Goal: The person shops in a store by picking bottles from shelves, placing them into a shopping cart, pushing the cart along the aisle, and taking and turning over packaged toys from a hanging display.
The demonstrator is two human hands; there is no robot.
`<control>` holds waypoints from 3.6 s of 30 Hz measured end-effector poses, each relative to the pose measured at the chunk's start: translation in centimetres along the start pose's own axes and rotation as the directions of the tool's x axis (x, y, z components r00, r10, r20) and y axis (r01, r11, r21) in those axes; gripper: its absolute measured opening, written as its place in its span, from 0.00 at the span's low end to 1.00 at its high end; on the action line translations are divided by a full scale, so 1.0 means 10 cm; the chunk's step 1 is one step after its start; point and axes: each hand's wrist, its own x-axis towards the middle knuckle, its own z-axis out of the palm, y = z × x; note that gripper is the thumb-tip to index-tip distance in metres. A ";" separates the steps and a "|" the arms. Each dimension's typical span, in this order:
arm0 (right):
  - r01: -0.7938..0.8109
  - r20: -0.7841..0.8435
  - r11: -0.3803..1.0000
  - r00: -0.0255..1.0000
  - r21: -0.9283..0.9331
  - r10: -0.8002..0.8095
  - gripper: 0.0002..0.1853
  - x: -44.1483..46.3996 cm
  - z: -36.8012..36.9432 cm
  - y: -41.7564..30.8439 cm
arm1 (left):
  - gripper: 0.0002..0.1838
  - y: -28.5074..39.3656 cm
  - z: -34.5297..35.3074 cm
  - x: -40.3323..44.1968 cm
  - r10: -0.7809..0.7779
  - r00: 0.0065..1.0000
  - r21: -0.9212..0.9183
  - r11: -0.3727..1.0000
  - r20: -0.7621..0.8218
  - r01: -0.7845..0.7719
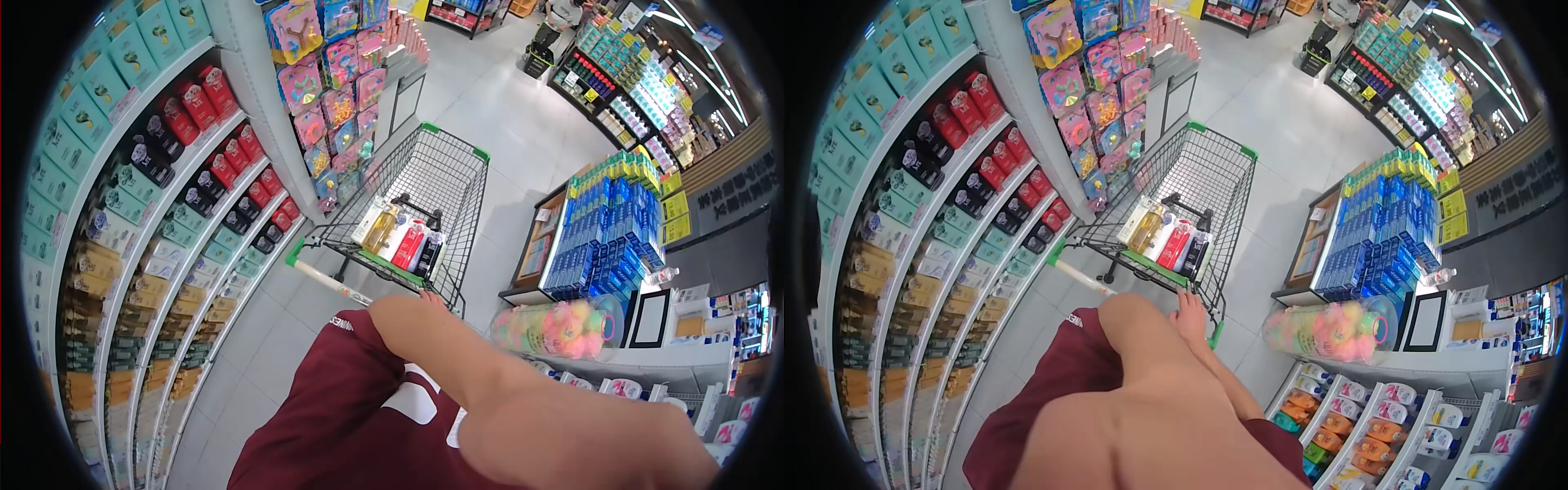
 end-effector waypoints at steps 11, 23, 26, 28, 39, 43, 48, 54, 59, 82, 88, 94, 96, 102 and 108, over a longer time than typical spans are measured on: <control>-0.017 -0.004 0.999 1.000 0.041 0.017 0.29 0.11 -0.38 0.04 | 0.36 0.92 -0.45 -0.20 -0.169 0.980 0.576 0.793 -0.106 0.199; 0.036 0.087 0.999 0.995 0.030 -0.038 0.31 0.05 -0.76 0.55 | 0.22 0.93 -1.66 -4.73 0.707 0.161 -0.404 -0.559 -0.689 0.725; 0.075 0.104 0.996 0.991 0.043 -0.079 0.31 0.02 -0.91 0.76 | 0.20 0.66 -1.77 -4.64 0.760 0.138 -0.437 -0.500 -0.635 0.748; 0.108 0.108 0.993 0.988 0.045 -0.112 0.32 -0.01 -0.97 0.98 | 0.19 0.52 -1.90 -4.49 0.788 0.089 -0.473 -0.452 -0.610 0.756; 0.199 0.180 0.980 0.963 0.021 -0.200 0.32 -0.22 -1.44 1.86 | 0.15 -0.47 -2.32 -4.05 0.914 0.048 -0.526 -0.273 -0.402 0.806; 0.213 0.214 0.977 0.953 0.021 -0.213 0.33 -0.30 -1.61 2.07 | 0.16 -0.77 -2.45 -4.00 0.928 0.026 -0.533 -0.237 -0.373 0.812; 0.232 0.226 0.973 0.947 0.010 -0.228 0.33 -0.47 -1.68 2.23 | 0.14 -1.04 -2.48 -3.83 0.933 -0.044 -0.580 -0.184 -0.356 0.793; 0.262 0.186 0.965 0.948 0.003 -0.258 0.32 -0.73 -1.74 2.37 | 0.14 -1.36 -2.47 -3.80 0.943 -0.040 -0.581 -0.170 -0.329 0.796; 0.275 0.203 0.961 0.941 0.006 -0.271 0.32 -0.90 -1.86 2.48 | 0.14 -1.69 -2.45 -3.72 0.947 -0.044 -0.577 -0.157 -0.319 0.802; 0.393 0.318 0.917 0.862 0.073 -0.395 0.31 -1.82 -2.07 2.55 | 0.19 -3.16 -1.98 -3.97 0.979 -0.071 -0.602 -0.058 -0.189 0.796; 0.433 0.370 0.895 0.819 0.102 -0.439 0.31 -1.96 -2.11 2.53 | 0.19 -3.55 -1.83 -3.97 0.985 -0.121 -0.585 0.025 -0.126 0.811; 0.482 0.395 0.861 0.768 0.161 -0.504 0.29 -1.98 -2.18 2.48 | 0.18 -3.87 -1.75 -3.94 0.984 -0.171 -0.617 0.100 -0.057 0.781; 0.489 0.396 0.851 0.755 0.190 -0.523 0.29 -1.95 -2.16 2.51 | 0.18 -3.97 -1.73 -3.89 0.980 -0.197 -0.622 0.130 -0.039 0.772; 0.499 0.414 0.833 0.723 0.240 -0.553 0.27 -1.81 -2.10 2.46 | 0.19 -4.14 -1.72 -3.81 0.967 -0.252 -0.623 0.209 0.019 0.754; 0.581 0.430 0.771 0.646 0.260 -0.631 0.26 -1.58 -2.01 2.46 | 0.21 -4.27 -1.77 -3.80 0.950 -0.298 -0.608 0.291 0.091 0.739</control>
